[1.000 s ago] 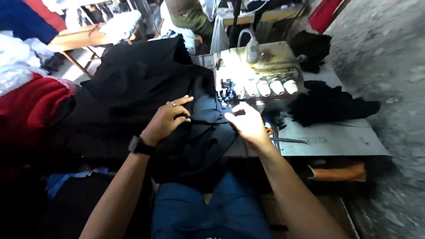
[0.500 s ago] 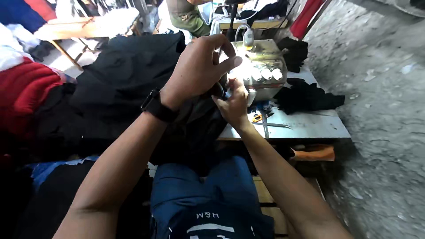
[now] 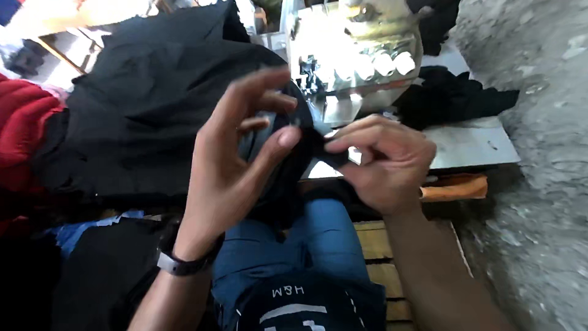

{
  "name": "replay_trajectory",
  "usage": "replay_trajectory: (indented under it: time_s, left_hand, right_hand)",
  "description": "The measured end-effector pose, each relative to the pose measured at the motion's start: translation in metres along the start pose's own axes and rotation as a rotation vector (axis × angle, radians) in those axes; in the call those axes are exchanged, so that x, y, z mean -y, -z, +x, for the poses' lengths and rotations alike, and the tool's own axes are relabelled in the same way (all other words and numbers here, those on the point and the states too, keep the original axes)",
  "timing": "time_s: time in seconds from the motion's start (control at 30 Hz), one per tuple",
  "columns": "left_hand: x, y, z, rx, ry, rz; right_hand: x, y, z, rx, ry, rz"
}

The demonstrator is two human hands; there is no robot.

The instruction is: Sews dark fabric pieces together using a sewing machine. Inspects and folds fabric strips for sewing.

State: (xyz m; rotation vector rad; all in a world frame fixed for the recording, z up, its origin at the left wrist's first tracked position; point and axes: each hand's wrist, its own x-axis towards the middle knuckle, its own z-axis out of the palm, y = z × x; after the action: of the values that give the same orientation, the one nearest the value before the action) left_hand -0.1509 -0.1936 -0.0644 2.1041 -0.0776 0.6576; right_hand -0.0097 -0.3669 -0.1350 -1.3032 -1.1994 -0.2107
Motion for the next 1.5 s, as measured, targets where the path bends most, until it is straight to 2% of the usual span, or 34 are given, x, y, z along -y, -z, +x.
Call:
replay_trajectory:
  time_s: [0.07, 0.2, 0.3, 0.4, 0.53, 0.6, 0.63, 0.7, 0.73, 0.83, 0.93, 1.07, 1.13, 1.23, 1.37, 1.5]
  left_hand:
    - [0.018, -0.011, -0.005, -0.032, 0.059, -0.14]
    - [0.028, -0.008, 0.0, -0.13, 0.018, -0.024]
    - [0.043, -0.021, -0.009, -0.12, 0.105, 0.0]
    - [0.046, -0.024, 0.0, 0.002, 0.029, 0.124]
    - [0.021, -0.002, 0.04, 0.216, -0.145, 0.399]
    - [0.014, 0.002, 0.046, 0.233, -0.131, 0.441]
    - [0.012, 0.001, 0.042, 0.202, -0.069, 0.422]
    - [0.019, -0.01, 0.024, 0.113, 0.167, 0.239]
    - [0.027, -0.019, 0.013, 0.075, 0.308, 0.06]
    - [0.055, -0.054, -0.011, -0.034, 0.697, -0.665]
    - [0.065, -0.072, -0.019, -0.101, 0.791, -1.039]
    - [0.052, -0.07, -0.018, -0.196, 0.734, -1.08]
    - [0.043, -0.062, -0.018, -0.214, 0.706, -1.049]
    - [0.026, -0.052, -0.015, -0.232, 0.656, -0.997]
    - [0.021, -0.054, -0.021, -0.25, 0.587, -0.912]
    - [0.037, -0.07, -0.028, -0.265, 0.706, -0.926]
  right_hand:
    - [-0.002, -0.001, -0.014, -0.025, -0.106, 0.015]
    - [-0.008, 0.002, -0.02, -0.179, -0.223, -0.122]
    - [-0.011, 0.001, -0.023, -0.255, -0.283, -0.164]
    - [-0.005, 0.004, -0.025, -0.18, -0.277, -0.187]
    - [0.003, 0.006, -0.028, -0.068, -0.163, -0.197]
    - [0.007, 0.007, -0.029, -0.043, -0.142, -0.165]
    - [0.009, 0.008, -0.03, -0.039, -0.149, -0.16]
    - [0.013, 0.005, -0.038, -0.048, -0.167, -0.141]
    - [0.013, 0.002, -0.043, -0.056, -0.168, -0.139]
    - [0.011, -0.009, -0.057, -0.064, -0.151, -0.155]
    - [0.003, -0.015, -0.068, -0.03, -0.1, -0.133]
    - [-0.017, -0.019, -0.075, -0.007, -0.03, -0.083]
    - [-0.022, -0.023, -0.071, -0.033, -0.073, -0.019]
    - [-0.012, -0.02, -0.052, 0.008, -0.318, 0.069]
    - [0.029, -0.002, -0.029, 0.162, -0.589, -0.074]
    - [0.039, -0.003, -0.051, 0.106, -0.726, -0.092]
